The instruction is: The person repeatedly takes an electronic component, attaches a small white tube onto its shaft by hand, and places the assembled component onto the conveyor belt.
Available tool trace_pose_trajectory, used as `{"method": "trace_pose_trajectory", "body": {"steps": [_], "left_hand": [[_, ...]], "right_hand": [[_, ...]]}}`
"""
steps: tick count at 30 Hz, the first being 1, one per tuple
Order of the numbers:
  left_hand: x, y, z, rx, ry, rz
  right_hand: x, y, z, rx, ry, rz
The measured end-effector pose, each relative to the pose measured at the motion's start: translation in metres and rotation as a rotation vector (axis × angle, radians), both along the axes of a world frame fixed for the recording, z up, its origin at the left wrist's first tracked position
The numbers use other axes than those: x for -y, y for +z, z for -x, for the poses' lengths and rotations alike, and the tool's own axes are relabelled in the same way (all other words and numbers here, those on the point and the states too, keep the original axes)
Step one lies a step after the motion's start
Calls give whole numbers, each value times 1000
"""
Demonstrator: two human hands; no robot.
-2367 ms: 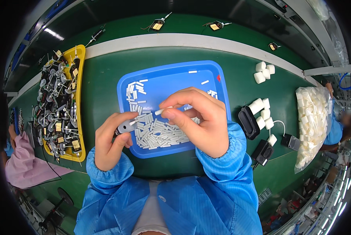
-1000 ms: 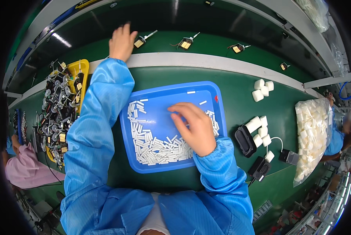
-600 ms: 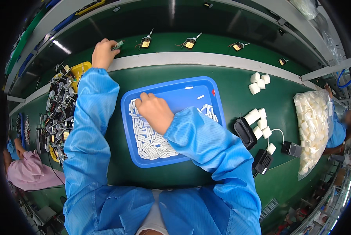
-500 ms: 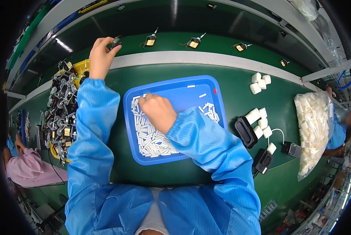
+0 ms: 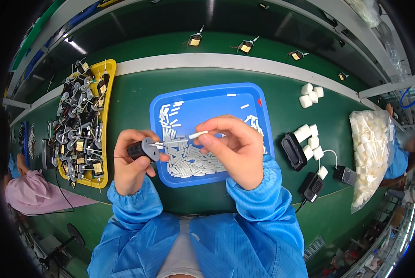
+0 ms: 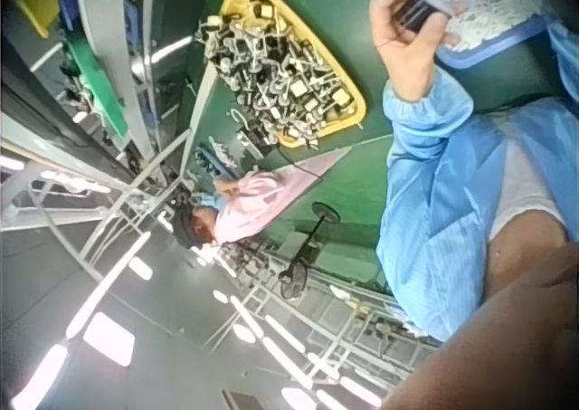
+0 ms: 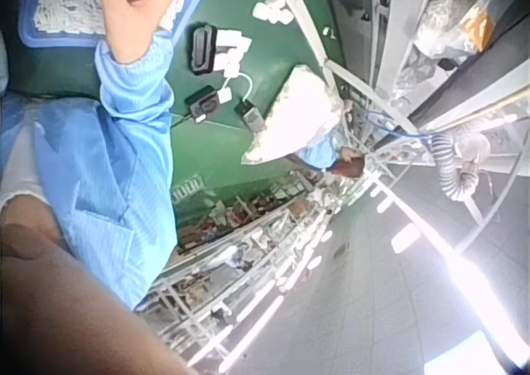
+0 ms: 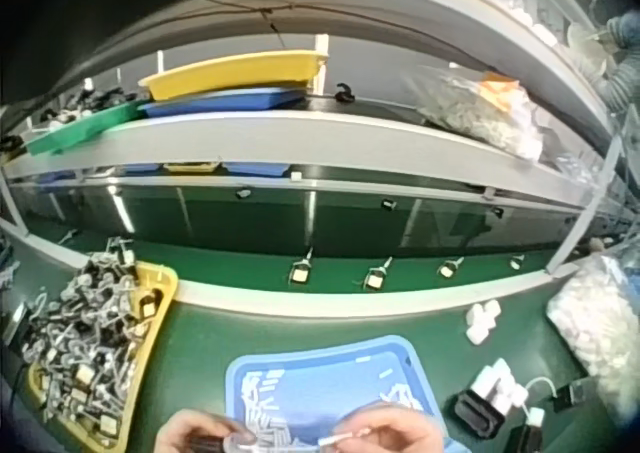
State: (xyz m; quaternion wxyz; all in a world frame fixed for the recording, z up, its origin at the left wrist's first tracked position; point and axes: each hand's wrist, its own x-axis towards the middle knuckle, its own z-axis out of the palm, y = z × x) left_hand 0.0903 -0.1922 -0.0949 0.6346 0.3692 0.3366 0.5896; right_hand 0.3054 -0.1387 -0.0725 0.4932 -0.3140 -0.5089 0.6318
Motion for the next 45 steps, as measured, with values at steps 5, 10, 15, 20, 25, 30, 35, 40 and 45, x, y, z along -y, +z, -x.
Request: {"method": "trace_pose_trajectory", "body": {"steps": [5, 10, 15, 20, 25, 30, 35, 40, 45], "left_hand": [[-1, 6, -5, -12, -37, 10], [-4, 7, -7, -22, -46, 36], [-6, 7, -9, -38, -62, 79], [-8, 5, -9, -66, -89, 111], [-7, 1, -2, 11, -172, 162], [-17, 12, -4, -186, -352, 207], [-15, 15, -13, -175, -337, 239], [-16, -4, -6, -189, -229, 22], [-13, 7, -14, -149, -221, 258]], "right_hand": [[4, 1, -5, -17, -37, -69], [4, -3, -5, 54, -56, -130], [3, -6, -6, 27, -105, -118], [-2, -6, -9, 166, -98, -190], [-5, -4, -11, 227, -65, -212], [-10, 1, -13, 358, 48, -230], [-9, -2, -11, 360, 77, -220], [-7, -5, -7, 285, 55, -196], [-6, -4, -6, 338, 78, -215]]}}
